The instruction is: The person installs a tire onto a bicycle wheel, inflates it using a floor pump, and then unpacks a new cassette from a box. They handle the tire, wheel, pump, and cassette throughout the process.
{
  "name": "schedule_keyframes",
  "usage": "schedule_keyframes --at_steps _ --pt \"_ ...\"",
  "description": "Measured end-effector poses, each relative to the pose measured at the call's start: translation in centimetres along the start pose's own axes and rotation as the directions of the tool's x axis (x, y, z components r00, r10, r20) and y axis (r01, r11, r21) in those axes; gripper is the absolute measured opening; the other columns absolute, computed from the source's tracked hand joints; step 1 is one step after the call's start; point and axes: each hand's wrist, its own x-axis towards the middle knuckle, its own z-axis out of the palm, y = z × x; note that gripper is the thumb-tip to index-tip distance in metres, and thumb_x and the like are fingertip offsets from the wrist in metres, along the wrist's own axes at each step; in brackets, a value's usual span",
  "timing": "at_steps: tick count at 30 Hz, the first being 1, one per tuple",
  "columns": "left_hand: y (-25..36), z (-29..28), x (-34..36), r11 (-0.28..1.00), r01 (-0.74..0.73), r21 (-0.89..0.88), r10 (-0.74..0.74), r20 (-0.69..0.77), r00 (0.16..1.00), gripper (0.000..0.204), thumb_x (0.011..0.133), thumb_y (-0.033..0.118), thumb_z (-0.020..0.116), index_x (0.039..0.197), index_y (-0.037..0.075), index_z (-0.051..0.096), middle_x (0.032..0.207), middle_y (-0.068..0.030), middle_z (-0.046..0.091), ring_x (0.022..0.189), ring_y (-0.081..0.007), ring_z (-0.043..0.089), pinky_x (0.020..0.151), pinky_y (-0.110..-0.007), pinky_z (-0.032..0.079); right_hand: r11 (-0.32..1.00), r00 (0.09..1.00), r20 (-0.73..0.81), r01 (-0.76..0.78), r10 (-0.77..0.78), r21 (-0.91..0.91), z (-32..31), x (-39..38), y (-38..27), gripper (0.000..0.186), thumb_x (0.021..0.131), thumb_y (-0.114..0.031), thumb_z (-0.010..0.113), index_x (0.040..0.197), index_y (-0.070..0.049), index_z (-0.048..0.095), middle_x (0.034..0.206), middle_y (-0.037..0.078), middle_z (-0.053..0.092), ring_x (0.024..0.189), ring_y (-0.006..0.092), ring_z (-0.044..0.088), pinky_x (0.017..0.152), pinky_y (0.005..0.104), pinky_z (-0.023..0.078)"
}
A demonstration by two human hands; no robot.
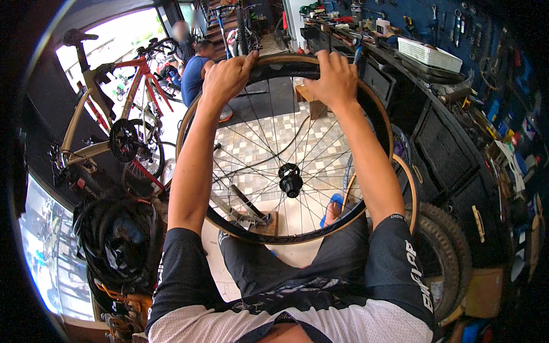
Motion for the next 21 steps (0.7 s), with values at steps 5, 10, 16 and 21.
schedule_keyframes --at_steps 5,10,16,21 --pt "-2.5 -1.0 -3.0 0.999 -0.048 -0.010 0.047 -0.146 0.988 0.058 0.101 0.063 0.054 0.105 0.007 0.068 0.094 -0.0213 0.075 0.090 -0.0451 0.072 0.078 -0.054 0.056 0.996 1.000 -0.016 0.018 -0.016 0.091 -0.1 1.0 1.5 0.055 0.073 -0.036 0.085 0.119 -0.014 0.063 0.104 0.008 0.069 0.106 0.0330 0.067 0.085 0.0496 0.050" --pt "-9.1 -0.1 -12.3 0.994 0.046 -0.100 -0.078 -0.345 0.935 0.066 0.081 0.058 0.083 0.114 0.004 0.061 0.101 -0.0206 0.074 0.094 -0.0408 0.073 0.075 -0.050 0.055 0.994 1.000 -0.028 0.011 -0.008 0.112 0.1 1.0 2.0 0.054 0.075 -0.036 0.085 0.120 -0.016 0.065 0.105 0.007 0.070 0.108 0.0328 0.067 0.088 0.0496 0.051" --pt "-12.2 0.4 -18.1 0.852 0.489 -0.185 -0.499 -0.005 0.867 0.065 0.077 0.053 0.087 0.102 0.002 0.055 0.091 -0.0229 0.071 0.088 -0.0422 0.071 0.075 -0.049 0.053 0.995 1.000 0.018 -0.013 0.011 0.094 1.2 1.0 1.0 0.056 0.075 -0.035 0.085 0.123 -0.016 0.063 0.109 0.006 0.070 0.109 0.0335 0.067 0.091 0.0490 0.053" --pt "-12.2 1.3 -18.8 0.876 0.457 -0.152 -0.469 -0.056 0.881 0.056 0.086 0.049 0.082 0.100 0.003 0.054 0.090 -0.0237 0.071 0.086 -0.0451 0.070 0.074 -0.051 0.053 0.997 0.998 0.053 -0.021 0.017 0.073 2.2 1.2 1.0 0.056 0.076 -0.034 0.085 0.124 -0.016 0.062 0.110 0.006 0.069 0.110 0.0337 0.066 0.091 0.0493 0.053"
